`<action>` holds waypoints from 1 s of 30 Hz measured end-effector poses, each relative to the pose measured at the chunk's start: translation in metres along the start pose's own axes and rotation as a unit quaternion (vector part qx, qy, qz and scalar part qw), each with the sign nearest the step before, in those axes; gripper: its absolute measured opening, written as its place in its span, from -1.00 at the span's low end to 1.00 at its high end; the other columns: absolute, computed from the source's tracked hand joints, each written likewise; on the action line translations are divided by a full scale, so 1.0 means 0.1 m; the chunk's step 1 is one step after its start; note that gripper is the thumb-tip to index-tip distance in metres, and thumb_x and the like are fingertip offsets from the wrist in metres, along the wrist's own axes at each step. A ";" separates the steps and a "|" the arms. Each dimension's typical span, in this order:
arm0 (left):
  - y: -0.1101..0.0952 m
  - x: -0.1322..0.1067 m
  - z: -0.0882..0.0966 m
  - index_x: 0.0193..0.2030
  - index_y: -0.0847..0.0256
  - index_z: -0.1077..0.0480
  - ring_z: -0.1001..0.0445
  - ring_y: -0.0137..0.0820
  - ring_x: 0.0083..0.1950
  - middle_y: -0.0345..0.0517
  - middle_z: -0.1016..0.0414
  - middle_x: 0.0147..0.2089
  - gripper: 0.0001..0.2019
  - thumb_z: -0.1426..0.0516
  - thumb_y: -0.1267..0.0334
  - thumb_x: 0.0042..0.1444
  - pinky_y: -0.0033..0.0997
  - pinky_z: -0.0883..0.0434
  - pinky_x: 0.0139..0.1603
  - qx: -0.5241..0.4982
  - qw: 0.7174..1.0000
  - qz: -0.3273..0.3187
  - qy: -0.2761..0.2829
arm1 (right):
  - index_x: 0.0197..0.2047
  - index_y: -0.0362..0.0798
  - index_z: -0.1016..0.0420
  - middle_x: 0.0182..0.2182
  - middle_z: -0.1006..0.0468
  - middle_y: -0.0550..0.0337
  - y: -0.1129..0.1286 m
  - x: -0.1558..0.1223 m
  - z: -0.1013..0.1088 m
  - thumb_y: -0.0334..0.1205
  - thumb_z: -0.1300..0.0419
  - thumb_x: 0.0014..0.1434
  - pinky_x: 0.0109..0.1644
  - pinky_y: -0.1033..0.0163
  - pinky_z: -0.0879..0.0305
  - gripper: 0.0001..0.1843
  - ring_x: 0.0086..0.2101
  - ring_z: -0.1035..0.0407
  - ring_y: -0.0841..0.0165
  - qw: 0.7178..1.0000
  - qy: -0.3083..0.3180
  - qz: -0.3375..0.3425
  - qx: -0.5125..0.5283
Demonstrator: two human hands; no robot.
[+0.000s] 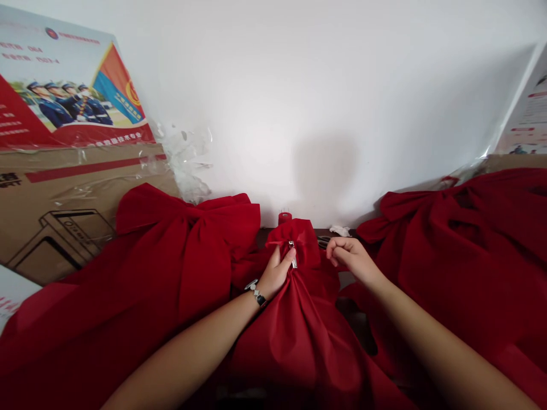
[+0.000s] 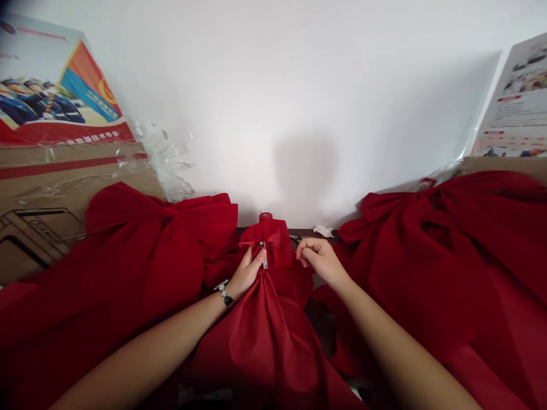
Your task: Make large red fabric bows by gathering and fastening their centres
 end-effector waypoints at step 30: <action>-0.13 -0.10 -0.07 0.09 0.22 -0.28 -0.33 -0.28 0.10 -0.02 -0.40 0.08 -0.52 0.01 -0.06 0.15 -0.31 -0.19 0.20 0.037 0.995 -0.005 0.091 | -0.22 -0.06 -0.37 -0.34 -0.48 0.06 0.14 -0.20 -0.22 -0.27 -0.03 0.26 -0.25 0.24 -0.31 -0.88 -0.32 -0.34 0.33 0.862 0.090 0.372 -0.332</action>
Point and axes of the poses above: each hand's wrist, its own x-axis towards the middle knuckle, its own z-axis out of the back of the hand, y = z × x, the point moved 1 cm from there along x, towards the middle knuckle
